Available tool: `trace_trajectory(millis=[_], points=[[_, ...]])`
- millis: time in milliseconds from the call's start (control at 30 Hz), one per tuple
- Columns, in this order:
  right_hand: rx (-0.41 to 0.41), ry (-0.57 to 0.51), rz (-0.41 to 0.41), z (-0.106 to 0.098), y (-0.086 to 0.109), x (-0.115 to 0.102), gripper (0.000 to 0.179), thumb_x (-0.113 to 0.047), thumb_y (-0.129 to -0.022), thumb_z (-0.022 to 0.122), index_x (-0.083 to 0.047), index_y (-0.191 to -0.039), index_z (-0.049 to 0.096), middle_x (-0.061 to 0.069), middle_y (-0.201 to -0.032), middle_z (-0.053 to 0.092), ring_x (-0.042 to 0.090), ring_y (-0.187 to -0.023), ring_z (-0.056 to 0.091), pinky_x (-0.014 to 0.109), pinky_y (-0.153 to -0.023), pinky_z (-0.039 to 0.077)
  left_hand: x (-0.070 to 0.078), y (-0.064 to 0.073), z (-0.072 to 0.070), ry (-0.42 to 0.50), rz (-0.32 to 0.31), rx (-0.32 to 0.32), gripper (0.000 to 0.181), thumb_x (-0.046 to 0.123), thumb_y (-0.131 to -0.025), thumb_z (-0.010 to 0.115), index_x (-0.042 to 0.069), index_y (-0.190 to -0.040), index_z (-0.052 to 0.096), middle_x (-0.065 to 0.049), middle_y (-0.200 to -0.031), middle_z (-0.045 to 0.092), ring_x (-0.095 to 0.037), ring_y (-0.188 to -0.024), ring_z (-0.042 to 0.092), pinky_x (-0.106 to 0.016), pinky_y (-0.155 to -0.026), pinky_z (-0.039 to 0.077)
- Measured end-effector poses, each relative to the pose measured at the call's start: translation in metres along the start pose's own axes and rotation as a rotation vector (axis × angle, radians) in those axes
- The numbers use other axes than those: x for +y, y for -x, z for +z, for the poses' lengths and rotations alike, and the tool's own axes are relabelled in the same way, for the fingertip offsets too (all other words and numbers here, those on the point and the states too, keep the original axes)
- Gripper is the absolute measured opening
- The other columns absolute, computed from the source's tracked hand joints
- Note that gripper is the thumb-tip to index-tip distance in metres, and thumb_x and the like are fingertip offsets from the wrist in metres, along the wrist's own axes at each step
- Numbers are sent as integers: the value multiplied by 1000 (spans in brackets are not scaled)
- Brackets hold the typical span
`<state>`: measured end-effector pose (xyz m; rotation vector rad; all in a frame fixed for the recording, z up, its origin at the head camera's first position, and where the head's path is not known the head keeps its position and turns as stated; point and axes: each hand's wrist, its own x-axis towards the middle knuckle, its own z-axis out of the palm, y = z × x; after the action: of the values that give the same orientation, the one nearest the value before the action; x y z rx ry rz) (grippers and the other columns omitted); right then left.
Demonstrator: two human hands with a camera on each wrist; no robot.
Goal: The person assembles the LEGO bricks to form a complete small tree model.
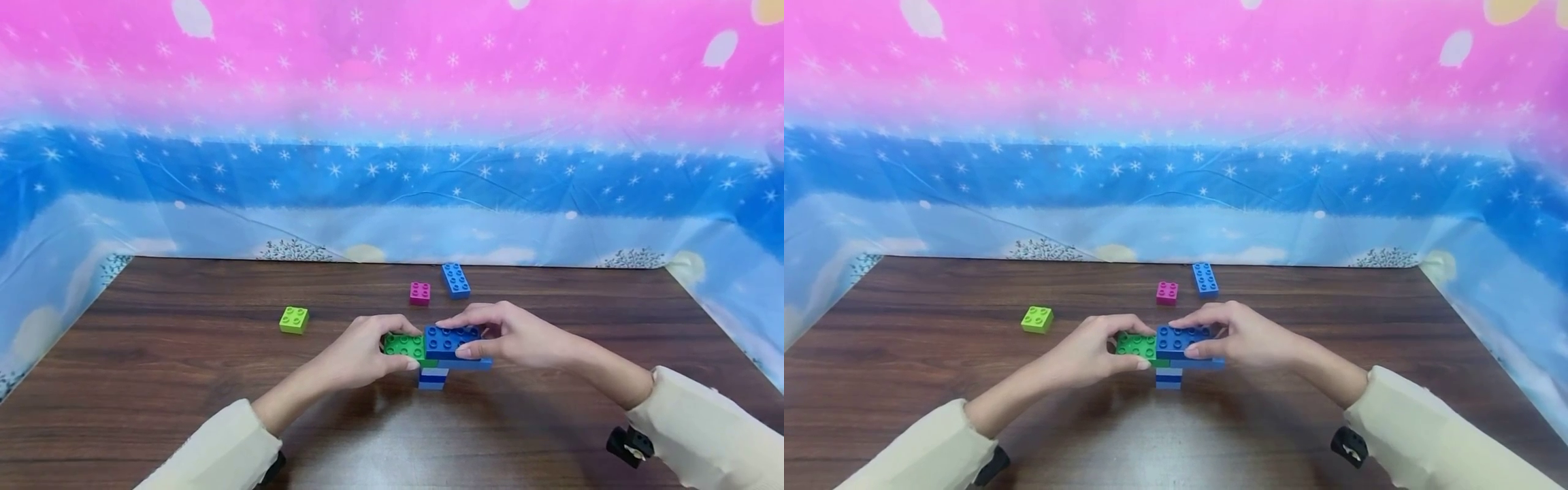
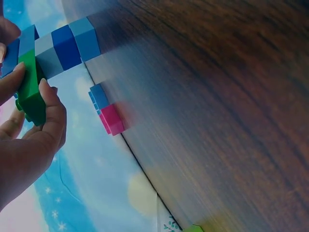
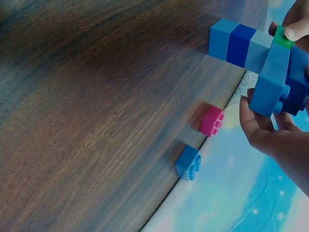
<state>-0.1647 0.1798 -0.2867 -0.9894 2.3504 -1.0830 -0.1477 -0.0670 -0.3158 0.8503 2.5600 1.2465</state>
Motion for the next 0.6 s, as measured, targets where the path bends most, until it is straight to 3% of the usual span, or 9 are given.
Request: trace_trajectory(millis=[233,600], points=[[9,27,-55,-1,-1,2,38,-19,-88,62,-10,-124,57,1,-98,58,20,-83,47,27,-64,44,0,0,-1,1,4,2,28,12,-82,69,7,-109,62,-4,-100,63,-11,-80,54,-27,-68,47],[15,58,-67,0,-2,1,37,-21,-87,63,-11,-122,59,-1,-96,58,19,-82,46,27,-63,41,1,0,-1,9,-10,6,28,12,-81,70,7,-108,63,-4,-100,63,-11,-81,54,-27,-69,47]])
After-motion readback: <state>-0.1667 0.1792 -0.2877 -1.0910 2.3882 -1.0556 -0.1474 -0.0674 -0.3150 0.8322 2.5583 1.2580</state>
